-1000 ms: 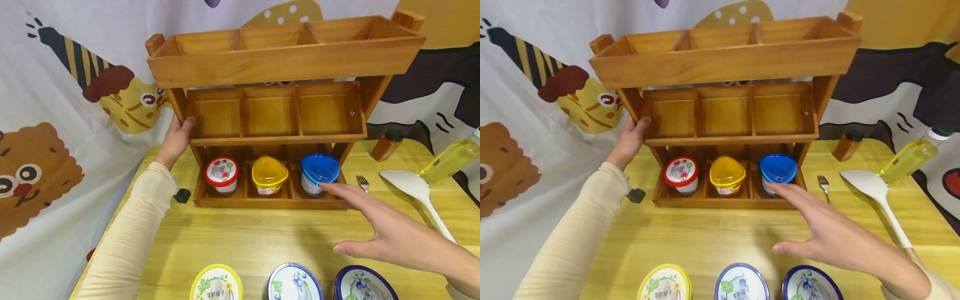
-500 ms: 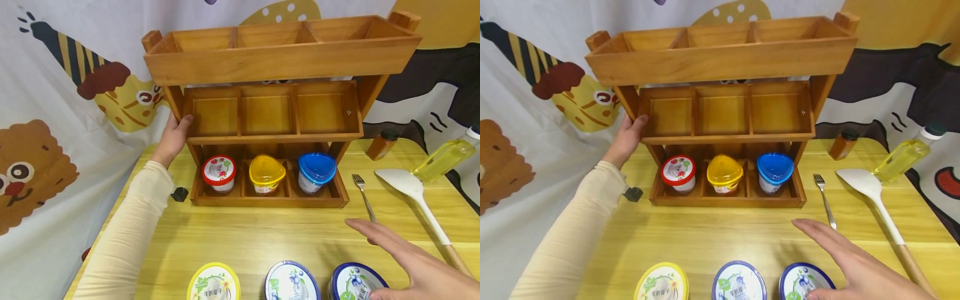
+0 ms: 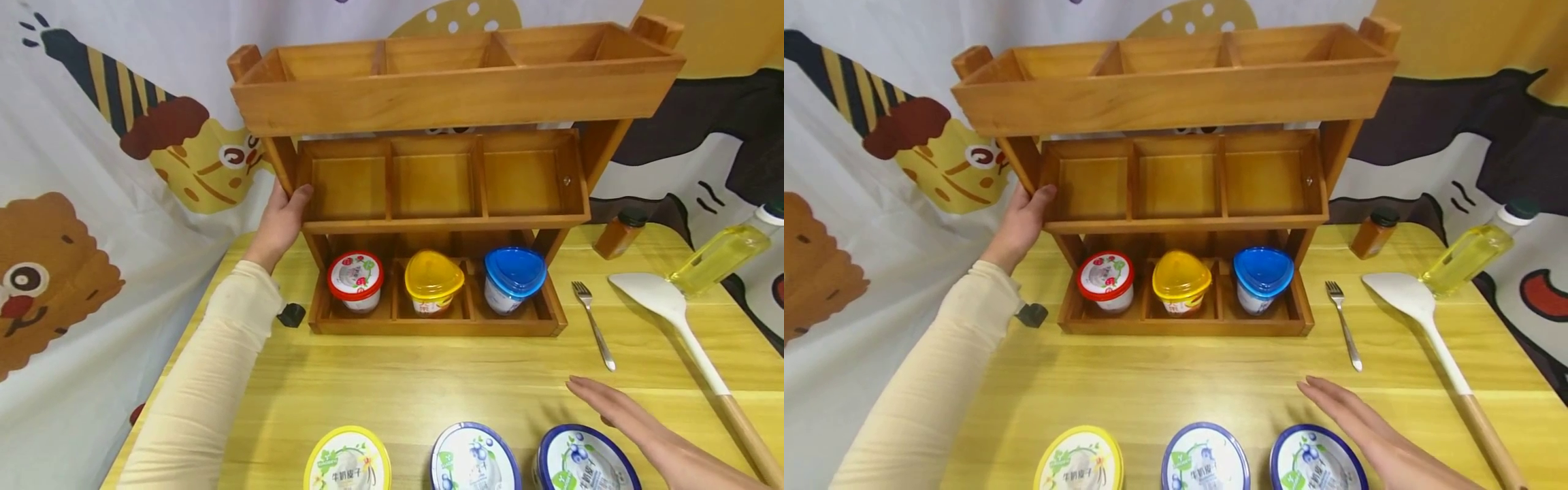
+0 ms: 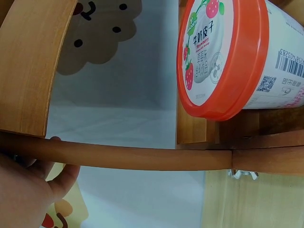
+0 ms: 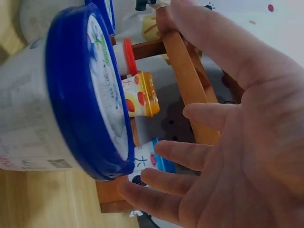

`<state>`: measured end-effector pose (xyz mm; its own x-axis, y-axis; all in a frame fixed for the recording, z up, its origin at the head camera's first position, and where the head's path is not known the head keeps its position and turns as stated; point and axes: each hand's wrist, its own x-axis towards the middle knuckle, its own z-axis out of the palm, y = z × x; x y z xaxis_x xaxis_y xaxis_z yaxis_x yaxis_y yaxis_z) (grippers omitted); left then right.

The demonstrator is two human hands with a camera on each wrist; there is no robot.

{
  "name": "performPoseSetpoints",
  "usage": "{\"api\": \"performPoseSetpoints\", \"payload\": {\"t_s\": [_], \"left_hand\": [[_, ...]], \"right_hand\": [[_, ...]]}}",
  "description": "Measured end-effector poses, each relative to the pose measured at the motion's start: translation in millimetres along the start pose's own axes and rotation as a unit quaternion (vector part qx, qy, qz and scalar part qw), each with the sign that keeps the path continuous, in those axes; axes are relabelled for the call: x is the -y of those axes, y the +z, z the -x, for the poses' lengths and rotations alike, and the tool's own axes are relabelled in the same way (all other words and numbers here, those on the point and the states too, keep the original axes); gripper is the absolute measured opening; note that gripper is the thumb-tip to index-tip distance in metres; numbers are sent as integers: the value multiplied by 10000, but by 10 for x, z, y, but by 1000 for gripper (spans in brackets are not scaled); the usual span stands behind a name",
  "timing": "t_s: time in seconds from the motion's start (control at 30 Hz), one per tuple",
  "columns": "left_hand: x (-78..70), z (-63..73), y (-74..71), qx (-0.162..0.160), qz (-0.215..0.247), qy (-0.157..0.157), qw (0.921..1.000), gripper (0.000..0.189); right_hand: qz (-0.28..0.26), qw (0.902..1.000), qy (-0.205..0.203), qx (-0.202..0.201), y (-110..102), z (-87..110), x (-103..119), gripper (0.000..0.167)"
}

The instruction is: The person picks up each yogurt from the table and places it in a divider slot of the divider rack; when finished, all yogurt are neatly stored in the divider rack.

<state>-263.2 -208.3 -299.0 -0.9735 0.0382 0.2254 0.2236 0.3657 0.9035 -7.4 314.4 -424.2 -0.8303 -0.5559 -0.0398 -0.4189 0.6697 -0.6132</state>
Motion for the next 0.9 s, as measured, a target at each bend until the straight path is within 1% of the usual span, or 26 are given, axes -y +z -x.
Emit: {"api": "performPoseSetpoints", "payload": {"t_s": [0.07, 0.17, 0.23, 0.3, 0.43, 0.53, 0.67, 0.77, 0.9], "left_hand": [[-10, -4, -1, 10, 17, 15, 10000, 51], [-17, 1, 0, 53, 43, 42, 10000, 51], [-15, 3, -2, 77, 41, 58, 9999, 51], [-11, 5, -4, 91, 8, 73, 9999, 52], [-3, 3, -8, 80, -34, 113, 9999, 52], [2, 1, -5, 61, -24, 134, 9999, 52], [-2, 5, -5, 40, 7, 128, 9999, 51], [-11, 11, -5, 46, 0, 97, 9999, 51], [-2, 2, -4, 65, -8, 84, 9999, 51]], "right_hand": [[96, 9999, -9, -65, 36, 13, -14, 103], [104, 9998, -71, -126, 92, 23, -20, 102], [263, 9995, -102, -163, 131, 29, -23, 102], [206, 9996, -137, -164, 182, 27, -28, 101], [319, 9995, -13, -30, 291, 14, -19, 101], [257, 9996, 104, 104, 345, 5, 0, 101], [-123, 9995, 206, 217, 348, 1, 28, 102], [-196, 9996, 70, 191, 341, -3, 30, 99], [-111, 9997, -202, 71, 342, -5, 15, 95]]}}
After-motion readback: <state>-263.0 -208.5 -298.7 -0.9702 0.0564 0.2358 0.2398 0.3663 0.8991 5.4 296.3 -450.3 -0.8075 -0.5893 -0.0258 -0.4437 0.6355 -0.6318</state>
